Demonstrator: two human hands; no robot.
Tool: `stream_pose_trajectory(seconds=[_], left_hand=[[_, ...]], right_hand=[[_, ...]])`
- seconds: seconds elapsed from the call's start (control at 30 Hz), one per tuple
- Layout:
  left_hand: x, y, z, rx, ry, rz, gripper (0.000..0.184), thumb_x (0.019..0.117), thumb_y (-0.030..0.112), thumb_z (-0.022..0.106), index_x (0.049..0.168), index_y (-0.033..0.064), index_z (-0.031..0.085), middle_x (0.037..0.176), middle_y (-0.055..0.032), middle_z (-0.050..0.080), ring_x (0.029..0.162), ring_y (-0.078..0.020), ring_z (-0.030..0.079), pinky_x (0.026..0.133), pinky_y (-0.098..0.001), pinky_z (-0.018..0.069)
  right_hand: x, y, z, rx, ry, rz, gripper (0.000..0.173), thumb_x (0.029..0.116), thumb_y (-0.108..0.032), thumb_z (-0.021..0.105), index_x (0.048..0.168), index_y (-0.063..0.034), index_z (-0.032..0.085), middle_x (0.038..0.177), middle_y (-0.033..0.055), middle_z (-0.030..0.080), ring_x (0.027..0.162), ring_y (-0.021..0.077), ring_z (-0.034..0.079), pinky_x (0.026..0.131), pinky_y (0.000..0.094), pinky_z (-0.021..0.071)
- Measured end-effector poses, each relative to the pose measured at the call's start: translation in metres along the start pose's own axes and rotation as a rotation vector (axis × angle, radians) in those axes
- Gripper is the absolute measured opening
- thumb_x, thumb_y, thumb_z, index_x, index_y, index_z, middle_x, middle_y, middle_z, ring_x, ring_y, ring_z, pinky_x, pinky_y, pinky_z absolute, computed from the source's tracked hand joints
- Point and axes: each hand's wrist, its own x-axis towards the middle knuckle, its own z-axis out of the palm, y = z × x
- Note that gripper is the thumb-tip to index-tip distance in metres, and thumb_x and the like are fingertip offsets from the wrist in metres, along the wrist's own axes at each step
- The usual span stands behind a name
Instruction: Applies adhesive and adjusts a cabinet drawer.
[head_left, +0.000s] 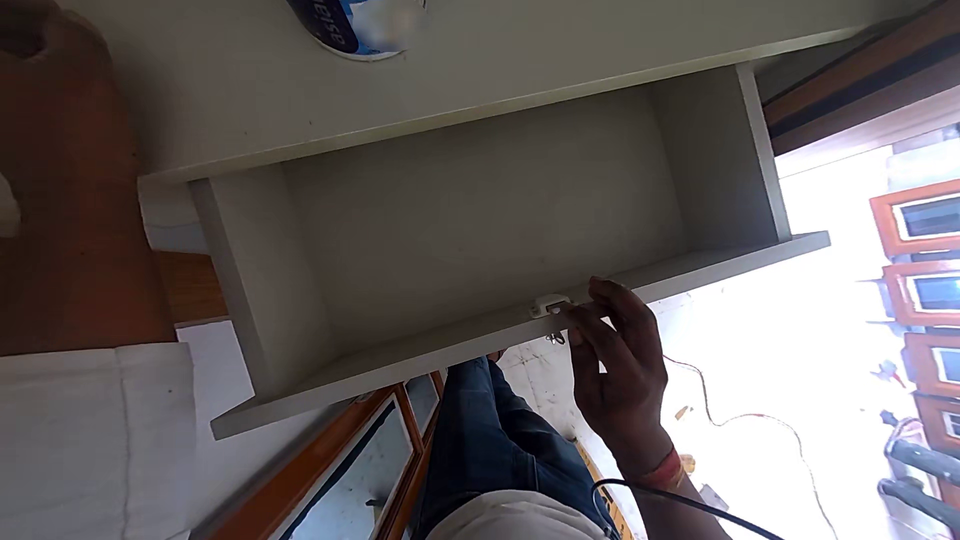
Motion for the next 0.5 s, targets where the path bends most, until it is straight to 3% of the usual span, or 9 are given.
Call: stream_pose_trajectory(seconds=[0.2,0.3,0.5], left_hand=[[0.0004,0.0001,-0.0004,-0.003,-0.023,0.01,0.054,0.105,0.045,0.045,0.134,0.002,0.059,0.129,-0.0195,0.062,0.116,-0.0222,0.06,0.103,-0.0417,0.0449],[-0.0007,-0.0007,0.0009,-0.02,-0.027,0.017,0.052,0.1057,0.044,0.044,0.131,0.0022,0.06,0.125,-0.017,0.063,0.111,-0.0184,0.06,0.099,-0.0389,0.0455],[-0.0012,-0.0003,0.0022,-0.012,-0.027,-0.006,0.053,0.1066,0.046,0.042,0.132,0.003,0.059,0.126,-0.0178,0.062,0.111,-0.0187,0.06,0.099,-0.0409,0.0453]], right_hand=[[-0.0033,-0.0018,0.003,-0.023,-0.009,-0.001,0.024,0.1042,-0.023,0.056,0.122,-0.0161,0.07,0.142,0.0142,0.056,0.133,0.0224,0.055,0.109,0.0365,0.049],[-0.0054,-0.0029,0.0043,-0.061,-0.024,-0.007,0.025,0.1044,-0.026,0.056,0.124,-0.0184,0.069,0.143,0.0136,0.057,0.135,0.0246,0.053,0.11,0.0386,0.0464],[-0.0071,-0.0015,0.0061,-0.075,-0.005,-0.022,0.024,0.1041,-0.024,0.055,0.122,-0.0179,0.07,0.142,0.0147,0.057,0.136,0.026,0.052,0.111,0.0388,0.0453]])
